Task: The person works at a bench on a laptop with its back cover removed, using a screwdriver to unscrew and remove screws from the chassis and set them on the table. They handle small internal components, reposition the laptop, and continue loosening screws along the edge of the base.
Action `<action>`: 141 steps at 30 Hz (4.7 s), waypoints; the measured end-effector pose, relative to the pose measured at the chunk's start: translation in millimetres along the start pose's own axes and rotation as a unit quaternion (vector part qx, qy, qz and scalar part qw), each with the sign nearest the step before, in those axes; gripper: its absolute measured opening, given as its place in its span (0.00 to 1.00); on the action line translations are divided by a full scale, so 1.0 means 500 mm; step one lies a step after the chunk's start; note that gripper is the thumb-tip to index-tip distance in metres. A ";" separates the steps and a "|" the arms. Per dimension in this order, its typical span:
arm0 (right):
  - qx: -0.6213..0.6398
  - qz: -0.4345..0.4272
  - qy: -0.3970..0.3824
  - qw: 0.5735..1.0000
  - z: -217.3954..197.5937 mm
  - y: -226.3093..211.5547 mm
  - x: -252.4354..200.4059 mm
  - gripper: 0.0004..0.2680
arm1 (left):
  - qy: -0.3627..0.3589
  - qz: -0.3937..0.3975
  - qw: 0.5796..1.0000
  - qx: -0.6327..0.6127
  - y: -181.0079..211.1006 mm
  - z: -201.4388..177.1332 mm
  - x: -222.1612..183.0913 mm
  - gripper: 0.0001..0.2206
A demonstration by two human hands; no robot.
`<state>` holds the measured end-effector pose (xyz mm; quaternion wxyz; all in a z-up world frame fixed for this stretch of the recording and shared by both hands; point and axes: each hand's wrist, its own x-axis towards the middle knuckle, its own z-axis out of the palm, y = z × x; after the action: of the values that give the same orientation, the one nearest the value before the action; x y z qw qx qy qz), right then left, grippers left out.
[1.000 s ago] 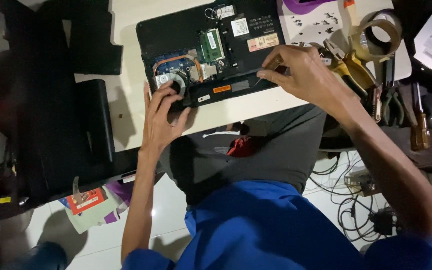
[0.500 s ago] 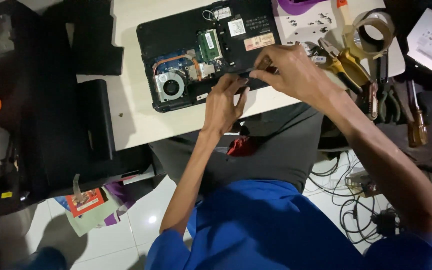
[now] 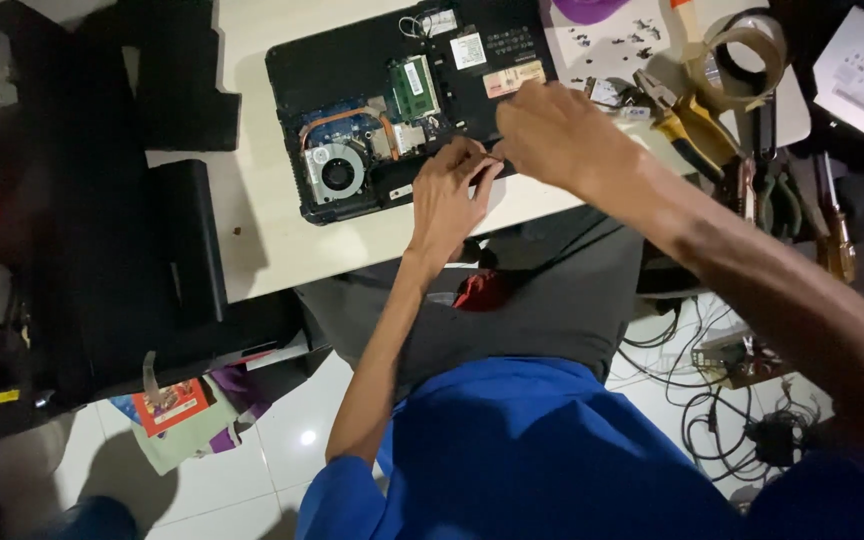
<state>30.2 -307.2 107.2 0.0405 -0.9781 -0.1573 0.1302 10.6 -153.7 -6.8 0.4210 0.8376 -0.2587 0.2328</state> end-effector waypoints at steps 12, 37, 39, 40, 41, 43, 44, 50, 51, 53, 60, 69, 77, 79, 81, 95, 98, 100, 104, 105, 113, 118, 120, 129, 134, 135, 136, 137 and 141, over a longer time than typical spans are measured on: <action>-0.246 -0.229 0.195 0.922 0.054 0.014 0.032 0.05 | -0.030 -0.015 0.999 -0.020 -0.029 0.009 -0.024 0.04; -0.264 -0.173 0.232 0.920 0.090 0.074 0.023 0.12 | -0.042 -0.027 0.992 -0.112 -0.023 -0.017 -0.018 0.04; -0.245 -0.294 0.345 0.857 0.099 0.109 0.009 0.12 | -0.068 -0.038 0.990 -0.120 -0.021 -0.021 -0.015 0.05; -0.245 -0.294 0.345 0.857 0.085 0.102 0.001 0.12 | -0.067 -0.038 0.990 -0.120 -0.023 -0.019 -0.016 0.05; -0.280 -0.282 0.346 0.850 0.072 0.094 -0.008 0.13 | -0.067 -0.038 0.991 -0.110 -0.025 -0.018 -0.017 0.06; -0.315 -0.269 0.346 0.842 0.052 0.084 -0.019 0.15 | -0.067 -0.038 0.992 -0.101 -0.024 -0.017 -0.019 0.07; -0.282 -0.288 0.372 0.837 0.045 0.080 -0.021 0.12 | -0.065 -0.045 0.991 -0.109 -0.023 -0.018 -0.019 0.05; -0.236 -0.238 0.285 0.898 0.091 0.101 0.006 0.09 | -0.058 -0.040 0.990 -0.120 -0.018 -0.021 -0.017 0.04; -0.244 -0.218 0.233 0.916 0.090 0.101 0.006 0.12 | -0.055 -0.044 0.990 -0.119 -0.020 -0.018 -0.018 0.04; -0.239 -0.211 0.219 0.922 0.075 0.086 0.013 0.08 | -0.055 -0.044 0.991 -0.116 -0.022 -0.018 -0.018 0.04; -0.251 -0.186 0.196 0.930 0.084 0.087 0.002 0.14 | -0.058 -0.046 0.989 -0.130 -0.020 -0.021 -0.018 0.03; -0.350 -0.229 0.336 0.844 0.100 0.119 -0.016 0.09 | -0.056 -0.047 0.990 -0.125 -0.018 -0.023 -0.016 0.04; -0.314 -0.175 0.177 0.916 0.045 0.094 -0.007 0.04 | -0.082 -0.080 0.988 -0.104 -0.024 -0.021 -0.020 0.07; -0.315 -0.168 0.178 0.917 0.041 0.103 -0.009 0.05 | -0.085 -0.084 0.987 -0.110 -0.020 -0.026 -0.018 0.07; -0.274 -0.146 0.157 0.938 0.021 0.100 -0.020 0.07 | -0.074 -0.080 0.987 -0.117 -0.017 -0.028 -0.018 0.07; -0.234 -0.127 0.153 0.952 0.053 0.122 -0.022 0.09 | -0.087 -0.048 0.990 -0.103 -0.013 -0.032 -0.013 0.06; -0.240 -0.127 0.157 0.950 0.046 0.122 -0.028 0.09 | -0.083 -0.054 0.989 -0.113 -0.016 -0.026 -0.013 0.07; -0.243 -0.126 0.150 0.950 0.039 0.122 -0.031 0.10 | -0.081 -0.057 0.989 -0.110 -0.018 -0.025 -0.010 0.08; -0.217 -0.128 0.146 0.957 0.033 0.118 -0.043 0.10 | -0.082 -0.051 0.991 -0.090 -0.018 -0.021 -0.012 0.10; -0.197 -0.125 0.141 0.962 0.033 0.118 -0.045 0.10 | -0.075 -0.043 0.993 -0.082 -0.018 -0.018 -0.013 0.10; -0.111 -0.080 0.115 0.984 0.038 0.139 -0.053 0.11 | -0.066 -0.041 0.994 -0.081 -0.005 -0.028 -0.009 0.04; 0.096 -0.067 0.247 0.962 0.053 0.193 -0.110 0.08 | -0.048 -0.065 0.987 -0.137 0.014 0.011 0.029 0.05; 0.186 0.012 0.333 0.925 0.133 0.280 -0.112 0.11 | 0.026 0.028 0.995 -0.093 0.012 0.064 0.074 0.04; 0.419 0.153 0.384 0.809 0.193 0.197 -0.261 0.07 | -0.162 0.039 0.986 0.006 -0.031 0.289 0.259 0.02; 0.463 0.166 0.363 0.791 0.199 0.188 -0.289 0.06 | -0.149 0.065 0.987 0.015 -0.044 0.330 0.265 0.01; 0.478 0.168 0.363 0.782 0.206 0.189 -0.289 0.07 | -0.151 0.060 0.987 0.007 -0.046 0.328 0.266 0.01; 0.479 0.169 0.362 0.782 0.213 0.188 -0.290 0.07 | -0.153 0.059 0.987 0.008 -0.043 0.328 0.263 0.01; 0.485 0.175 0.358 0.779 0.217 0.188 -0.289 0.07 | -0.164 0.047 0.985 0.001 -0.041 0.326 0.266 0.06; 0.483 0.168 0.354 0.783 0.225 0.181 -0.281 0.10 | -0.174 0.072 0.982 -0.007 -0.073 0.337 0.260 0.21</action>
<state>-102.0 -433.3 21.9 0.5375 -0.8192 0.1184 -0.1610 161.1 -305.0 -39.4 0.3580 0.8414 -0.3893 0.1115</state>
